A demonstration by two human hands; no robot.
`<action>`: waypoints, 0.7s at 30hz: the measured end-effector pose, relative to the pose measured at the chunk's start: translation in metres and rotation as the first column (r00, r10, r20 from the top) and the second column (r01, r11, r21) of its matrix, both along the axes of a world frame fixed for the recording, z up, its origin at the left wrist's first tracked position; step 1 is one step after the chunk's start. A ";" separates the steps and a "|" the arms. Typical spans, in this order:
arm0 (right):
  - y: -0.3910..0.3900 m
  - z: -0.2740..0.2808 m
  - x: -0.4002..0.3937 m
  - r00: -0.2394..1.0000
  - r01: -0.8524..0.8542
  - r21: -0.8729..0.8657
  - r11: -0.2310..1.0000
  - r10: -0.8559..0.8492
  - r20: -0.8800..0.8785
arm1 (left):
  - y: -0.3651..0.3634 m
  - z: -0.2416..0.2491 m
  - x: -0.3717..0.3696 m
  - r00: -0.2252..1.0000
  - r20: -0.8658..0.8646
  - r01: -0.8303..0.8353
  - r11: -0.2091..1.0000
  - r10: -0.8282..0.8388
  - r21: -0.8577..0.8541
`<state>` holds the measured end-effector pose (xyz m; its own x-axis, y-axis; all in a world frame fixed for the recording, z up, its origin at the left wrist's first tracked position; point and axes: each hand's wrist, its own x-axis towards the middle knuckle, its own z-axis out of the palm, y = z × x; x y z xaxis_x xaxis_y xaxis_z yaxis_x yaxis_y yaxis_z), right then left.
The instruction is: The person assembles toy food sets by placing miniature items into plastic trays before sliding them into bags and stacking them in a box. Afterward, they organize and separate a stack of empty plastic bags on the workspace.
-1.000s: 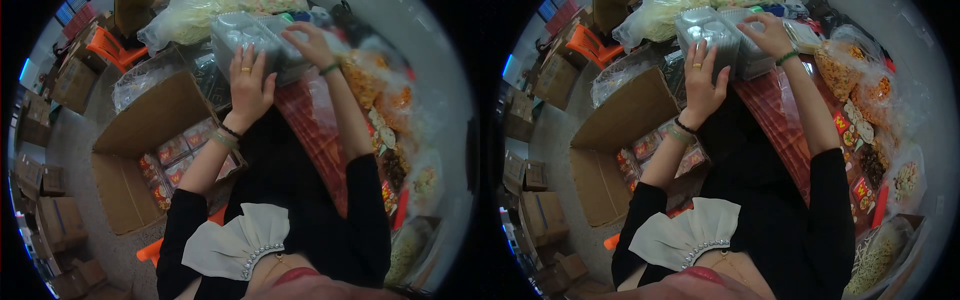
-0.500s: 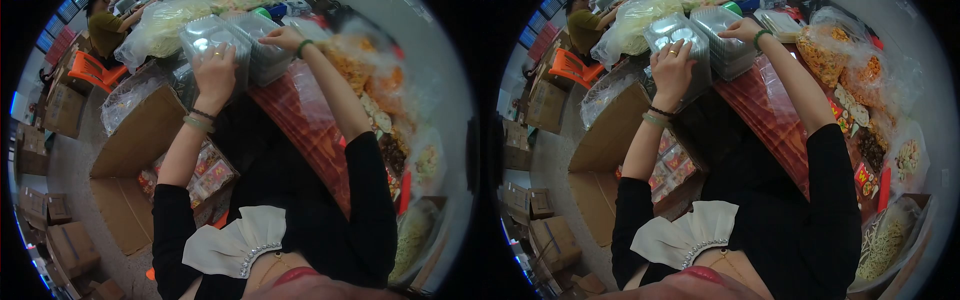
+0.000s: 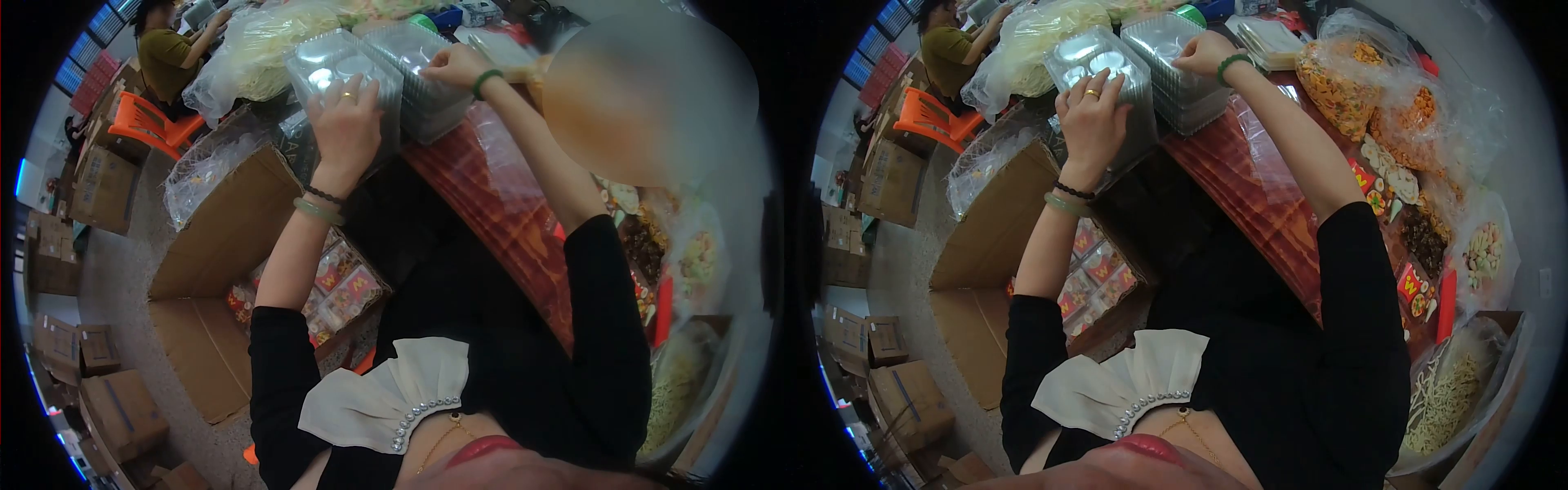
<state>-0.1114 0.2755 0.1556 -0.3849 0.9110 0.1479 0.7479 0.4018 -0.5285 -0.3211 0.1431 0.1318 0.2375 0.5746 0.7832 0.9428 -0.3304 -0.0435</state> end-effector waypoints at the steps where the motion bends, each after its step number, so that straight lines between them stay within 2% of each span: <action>1: -0.005 0.001 -0.003 0.999 -0.007 0.096 0.995 0.002 0.051 | 0.000 0.000 0.002 1.000 0.001 0.004 1.000 -0.004 0.010; 2: -0.009 0.002 -0.007 0.999 -0.011 0.098 0.995 0.006 0.052 | 0.001 -0.001 0.005 1.000 0.002 0.000 1.000 -0.001 0.012; 4: -0.014 0.002 -0.013 0.993 -0.053 0.197 0.979 0.031 0.113 | 0.002 -0.003 0.017 0.978 0.062 0.187 0.967 -0.200 0.174; 5: -0.013 0.000 -0.013 0.993 -0.053 0.198 0.979 0.031 0.113 | 0.002 -0.004 0.027 0.934 0.106 0.317 0.929 -0.341 0.191; 7: -0.006 -0.008 -0.013 0.995 -0.086 0.200 0.976 0.076 0.059 | 0.006 -0.012 0.050 0.760 0.342 0.550 0.828 -0.552 0.115; 8: -0.005 -0.012 -0.011 0.995 -0.094 0.203 0.975 0.084 0.060 | 0.009 -0.015 0.060 0.716 0.414 0.579 0.809 -0.562 0.097; 9: -0.008 -0.014 -0.007 0.995 -0.051 0.192 0.980 0.066 -0.071 | 0.013 -0.019 0.069 0.722 0.412 0.570 0.815 -0.556 0.100; 11: -0.008 -0.021 0.004 0.956 -0.008 0.129 0.992 0.045 -0.290 | 0.023 -0.025 0.082 0.763 0.484 0.467 0.883 -0.428 0.043; 12: -0.006 -0.022 0.007 0.924 -0.015 0.083 0.996 0.046 -0.379 | 0.023 -0.023 0.082 0.782 0.508 0.474 0.874 -0.361 -0.108; 13: -0.018 -0.011 0.008 0.928 0.037 0.098 0.994 0.002 -0.373 | 0.025 -0.027 0.085 0.844 0.411 0.415 0.905 -0.345 -0.092; 14: -0.017 -0.011 0.012 0.901 0.026 0.147 0.989 0.040 -0.432 | 0.027 -0.032 0.087 0.895 0.310 0.359 0.931 -0.321 -0.071; 15: -0.017 -0.011 0.019 0.872 0.026 0.191 0.981 0.072 -0.485 | 0.029 -0.033 0.086 0.904 0.291 0.360 0.925 -0.313 -0.122; 16: -0.024 -0.001 0.031 0.879 -0.007 0.281 0.960 0.140 -0.455 | 0.028 -0.029 0.087 0.910 0.281 0.350 0.929 -0.306 -0.121; 17: -0.038 0.019 0.045 0.886 -0.037 0.369 0.929 0.202 -0.417 | 0.023 -0.020 0.090 0.852 0.401 0.371 0.929 -0.337 -0.007; 18: -0.058 0.034 0.059 0.857 -0.051 0.314 0.948 0.203 -0.475 | 0.017 -0.011 0.093 0.774 0.508 0.379 0.919 -0.377 0.106; 19: -0.080 0.050 0.075 0.825 -0.067 0.258 0.964 0.199 -0.529 | 0.011 0.002 0.095 0.776 0.504 0.378 0.920 -0.378 0.107; 21: -0.112 0.078 0.126 0.841 -0.331 -0.004 0.944 0.293 -0.454 | 0.000 0.026 0.099 0.550 0.648 0.362 0.849 -0.527 0.384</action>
